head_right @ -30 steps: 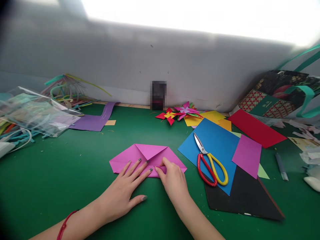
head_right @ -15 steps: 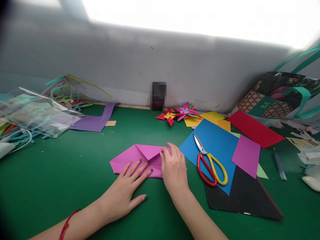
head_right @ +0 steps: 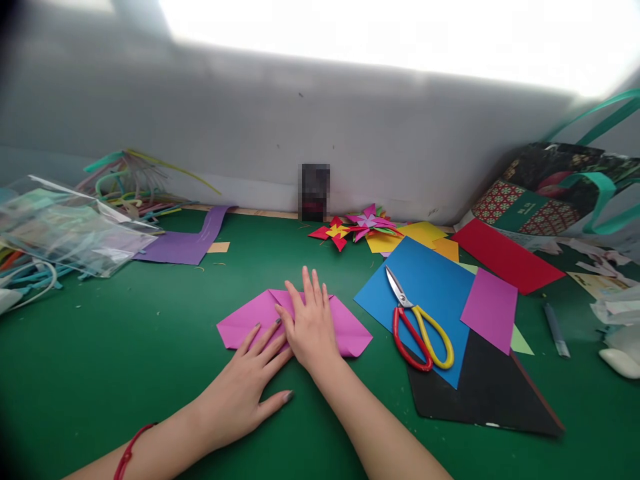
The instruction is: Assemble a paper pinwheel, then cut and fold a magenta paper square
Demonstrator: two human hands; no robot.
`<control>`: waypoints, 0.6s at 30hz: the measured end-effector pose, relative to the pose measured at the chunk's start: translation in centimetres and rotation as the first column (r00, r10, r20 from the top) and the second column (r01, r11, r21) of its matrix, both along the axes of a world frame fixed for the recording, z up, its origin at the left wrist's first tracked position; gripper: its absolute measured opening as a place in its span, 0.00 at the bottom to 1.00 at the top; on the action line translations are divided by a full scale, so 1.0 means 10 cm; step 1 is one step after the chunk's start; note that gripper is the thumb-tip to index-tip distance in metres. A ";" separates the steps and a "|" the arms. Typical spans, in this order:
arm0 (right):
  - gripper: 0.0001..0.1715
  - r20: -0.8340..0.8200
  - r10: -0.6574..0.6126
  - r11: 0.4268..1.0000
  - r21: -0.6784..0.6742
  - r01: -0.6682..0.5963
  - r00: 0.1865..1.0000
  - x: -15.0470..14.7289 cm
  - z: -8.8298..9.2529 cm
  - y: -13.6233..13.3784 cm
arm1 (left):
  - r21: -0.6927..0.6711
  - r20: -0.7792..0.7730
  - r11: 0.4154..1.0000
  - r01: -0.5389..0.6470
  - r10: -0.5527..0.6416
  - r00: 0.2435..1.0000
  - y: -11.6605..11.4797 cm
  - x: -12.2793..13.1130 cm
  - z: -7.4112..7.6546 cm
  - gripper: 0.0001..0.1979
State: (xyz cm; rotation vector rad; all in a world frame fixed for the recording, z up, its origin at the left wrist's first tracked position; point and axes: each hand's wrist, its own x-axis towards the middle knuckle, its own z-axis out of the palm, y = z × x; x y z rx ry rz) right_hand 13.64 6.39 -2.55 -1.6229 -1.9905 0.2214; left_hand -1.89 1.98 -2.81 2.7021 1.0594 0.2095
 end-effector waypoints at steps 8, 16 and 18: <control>0.22 -0.435 -0.069 0.994 -0.105 0.025 0.898 0.10 -0.10 0.03 | -0.023 -0.007 1.000 -0.004 0.004 1.000 0.00 0.00 0.01 0.31; 0.19 -0.978 -0.118 0.983 -0.091 0.159 0.174 0.32 -0.19 0.10 | -0.039 -0.009 0.999 -0.004 0.004 1.000 0.01 0.00 0.04 0.32; 0.19 -0.979 -0.124 0.981 -0.096 0.169 0.163 0.32 -0.18 0.10 | -0.043 -0.010 0.999 -0.002 0.002 1.000 0.01 0.00 0.03 0.33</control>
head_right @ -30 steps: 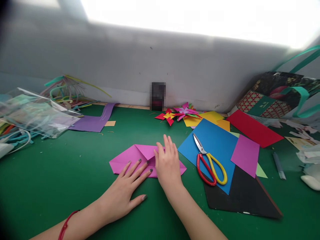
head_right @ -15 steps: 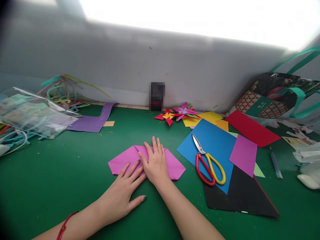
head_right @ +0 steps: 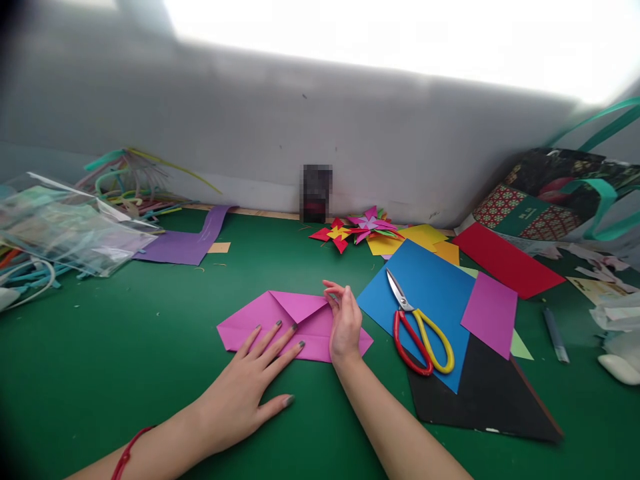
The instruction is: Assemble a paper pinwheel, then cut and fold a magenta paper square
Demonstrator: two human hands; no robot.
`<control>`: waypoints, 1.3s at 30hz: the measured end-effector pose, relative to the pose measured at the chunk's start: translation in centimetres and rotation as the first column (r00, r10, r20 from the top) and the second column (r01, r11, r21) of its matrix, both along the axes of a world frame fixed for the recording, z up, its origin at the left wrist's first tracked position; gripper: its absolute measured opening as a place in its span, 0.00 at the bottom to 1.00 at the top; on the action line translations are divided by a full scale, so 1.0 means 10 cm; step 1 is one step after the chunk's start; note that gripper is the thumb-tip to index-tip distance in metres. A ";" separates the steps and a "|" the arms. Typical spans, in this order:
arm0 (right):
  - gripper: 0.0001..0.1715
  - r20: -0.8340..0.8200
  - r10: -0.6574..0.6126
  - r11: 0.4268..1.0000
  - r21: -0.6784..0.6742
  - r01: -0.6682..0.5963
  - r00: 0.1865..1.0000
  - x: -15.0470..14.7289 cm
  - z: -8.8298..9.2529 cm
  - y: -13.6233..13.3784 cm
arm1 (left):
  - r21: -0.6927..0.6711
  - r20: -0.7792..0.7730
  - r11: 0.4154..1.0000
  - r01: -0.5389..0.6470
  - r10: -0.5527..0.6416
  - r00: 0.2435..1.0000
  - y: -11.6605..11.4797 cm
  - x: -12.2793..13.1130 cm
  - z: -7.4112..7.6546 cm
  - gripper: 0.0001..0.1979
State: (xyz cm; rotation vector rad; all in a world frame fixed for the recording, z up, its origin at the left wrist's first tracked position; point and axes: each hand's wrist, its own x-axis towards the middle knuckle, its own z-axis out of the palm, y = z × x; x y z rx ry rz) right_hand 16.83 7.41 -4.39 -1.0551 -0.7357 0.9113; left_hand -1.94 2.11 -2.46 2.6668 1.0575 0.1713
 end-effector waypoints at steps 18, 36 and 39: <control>0.17 0.582 -0.036 0.962 0.241 -0.130 0.812 -0.22 0.53 -0.23 | 0.015 0.003 1.000 -0.003 0.003 1.000 -0.01 -0.01 -0.01 0.35; 0.23 -0.064 0.129 0.991 -0.017 -0.131 0.990 -0.48 0.05 0.15 | 0.011 -0.010 1.000 0.020 -0.020 1.000 -0.02 -0.01 0.01 0.34; 0.24 -0.090 0.125 0.992 -0.006 -0.126 0.988 -0.48 0.04 0.15 | 0.010 0.011 1.000 0.004 -0.005 1.000 -0.03 0.00 0.01 0.34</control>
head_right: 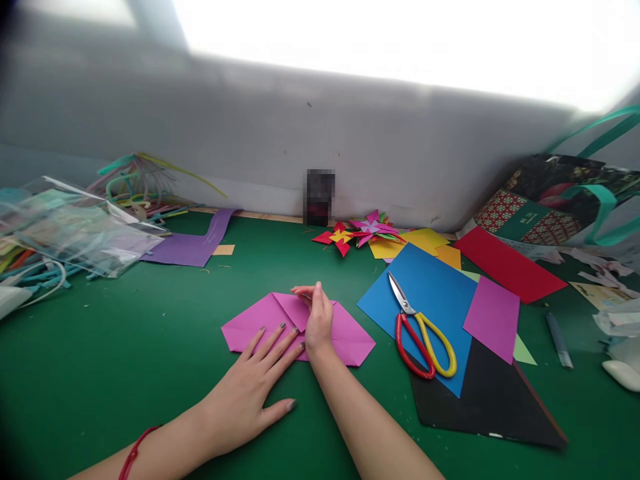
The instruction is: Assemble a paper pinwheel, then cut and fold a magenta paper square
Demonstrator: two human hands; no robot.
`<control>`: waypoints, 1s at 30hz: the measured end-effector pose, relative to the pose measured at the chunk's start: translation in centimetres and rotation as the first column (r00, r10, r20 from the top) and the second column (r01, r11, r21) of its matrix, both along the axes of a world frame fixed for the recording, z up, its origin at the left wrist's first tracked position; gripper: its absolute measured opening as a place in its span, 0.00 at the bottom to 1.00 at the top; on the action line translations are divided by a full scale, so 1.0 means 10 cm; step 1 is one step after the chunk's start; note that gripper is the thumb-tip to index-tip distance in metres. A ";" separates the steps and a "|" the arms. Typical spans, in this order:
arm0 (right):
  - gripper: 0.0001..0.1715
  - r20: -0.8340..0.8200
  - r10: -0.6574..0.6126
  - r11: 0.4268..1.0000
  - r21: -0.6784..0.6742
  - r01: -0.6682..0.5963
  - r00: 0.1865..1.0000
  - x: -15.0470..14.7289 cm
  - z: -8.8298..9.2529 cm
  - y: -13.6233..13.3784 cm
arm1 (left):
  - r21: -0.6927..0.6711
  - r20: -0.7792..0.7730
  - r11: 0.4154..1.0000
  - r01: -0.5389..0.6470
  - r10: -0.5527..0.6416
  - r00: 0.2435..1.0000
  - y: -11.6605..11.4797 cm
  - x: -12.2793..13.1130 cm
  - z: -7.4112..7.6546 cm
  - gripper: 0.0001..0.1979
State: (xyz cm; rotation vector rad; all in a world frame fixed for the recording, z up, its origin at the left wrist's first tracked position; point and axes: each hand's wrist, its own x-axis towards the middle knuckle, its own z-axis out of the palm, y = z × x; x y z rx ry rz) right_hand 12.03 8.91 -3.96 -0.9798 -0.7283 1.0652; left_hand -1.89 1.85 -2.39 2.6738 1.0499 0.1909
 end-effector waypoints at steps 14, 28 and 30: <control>0.26 0.106 0.050 0.999 -0.011 -0.049 0.993 -0.01 -0.03 -0.01 | 0.359 0.022 0.887 -0.289 0.302 0.953 0.31 0.25 0.10 0.16; 0.22 0.304 -0.026 1.000 0.005 0.026 0.952 -0.02 0.04 -0.07 | 0.394 -0.235 0.872 -0.291 0.402 0.885 0.44 0.69 -0.12 0.25; 0.21 0.414 -0.067 0.998 0.047 0.052 0.908 -0.03 0.09 -0.11 | 0.398 -0.240 0.873 -0.282 0.396 0.886 0.44 0.71 -0.11 0.25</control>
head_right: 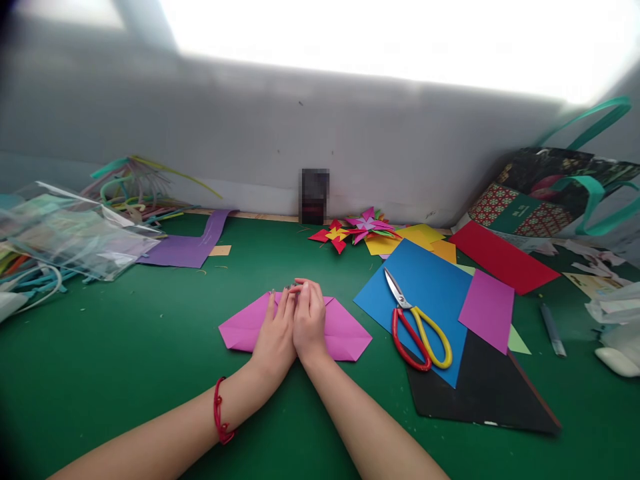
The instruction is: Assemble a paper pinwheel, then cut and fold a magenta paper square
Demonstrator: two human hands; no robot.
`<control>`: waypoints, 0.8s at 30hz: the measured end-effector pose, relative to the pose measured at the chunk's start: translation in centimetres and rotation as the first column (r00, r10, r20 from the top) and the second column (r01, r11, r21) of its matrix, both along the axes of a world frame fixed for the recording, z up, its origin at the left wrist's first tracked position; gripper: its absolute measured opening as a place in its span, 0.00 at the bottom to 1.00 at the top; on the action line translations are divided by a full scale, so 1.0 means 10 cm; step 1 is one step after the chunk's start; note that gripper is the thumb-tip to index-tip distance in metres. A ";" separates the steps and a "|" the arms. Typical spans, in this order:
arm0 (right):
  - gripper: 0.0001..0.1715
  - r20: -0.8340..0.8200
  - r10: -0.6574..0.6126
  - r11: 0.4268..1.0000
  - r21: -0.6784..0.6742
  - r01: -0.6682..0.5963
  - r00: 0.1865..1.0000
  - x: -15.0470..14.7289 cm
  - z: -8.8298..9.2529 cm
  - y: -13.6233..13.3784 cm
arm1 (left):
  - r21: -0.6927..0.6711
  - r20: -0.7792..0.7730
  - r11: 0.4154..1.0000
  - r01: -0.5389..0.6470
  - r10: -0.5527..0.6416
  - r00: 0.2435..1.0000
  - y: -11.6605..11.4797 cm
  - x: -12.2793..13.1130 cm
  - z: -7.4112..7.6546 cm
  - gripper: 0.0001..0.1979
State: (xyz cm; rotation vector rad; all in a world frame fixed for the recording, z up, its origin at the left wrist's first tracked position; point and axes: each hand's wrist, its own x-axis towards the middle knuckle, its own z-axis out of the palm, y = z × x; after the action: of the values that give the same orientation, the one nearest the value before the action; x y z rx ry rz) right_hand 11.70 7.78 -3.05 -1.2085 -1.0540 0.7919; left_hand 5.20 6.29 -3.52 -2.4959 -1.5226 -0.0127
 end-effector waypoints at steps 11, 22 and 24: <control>0.22 -0.184 -0.064 0.997 -0.046 0.057 0.981 0.11 -0.11 0.03 | 0.025 0.010 0.997 0.072 -0.072 0.997 -0.01 -0.07 -0.04 0.25; 0.19 -0.358 0.169 0.982 -0.018 -0.187 0.918 0.56 -0.12 -0.06 | 0.040 0.004 0.996 0.078 -0.079 0.997 -0.03 -0.09 0.05 0.25; 0.19 -0.381 0.141 0.987 -0.019 -0.161 0.914 0.63 -0.11 -0.08 | 0.037 0.007 0.996 0.081 -0.082 0.997 -0.02 -0.09 0.05 0.25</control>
State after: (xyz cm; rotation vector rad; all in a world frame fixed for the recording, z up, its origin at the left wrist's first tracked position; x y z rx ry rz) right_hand 17.95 6.95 -4.14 -0.9704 -0.8159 1.1286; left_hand 4.29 6.08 -2.99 -2.5300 -1.4094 -0.0636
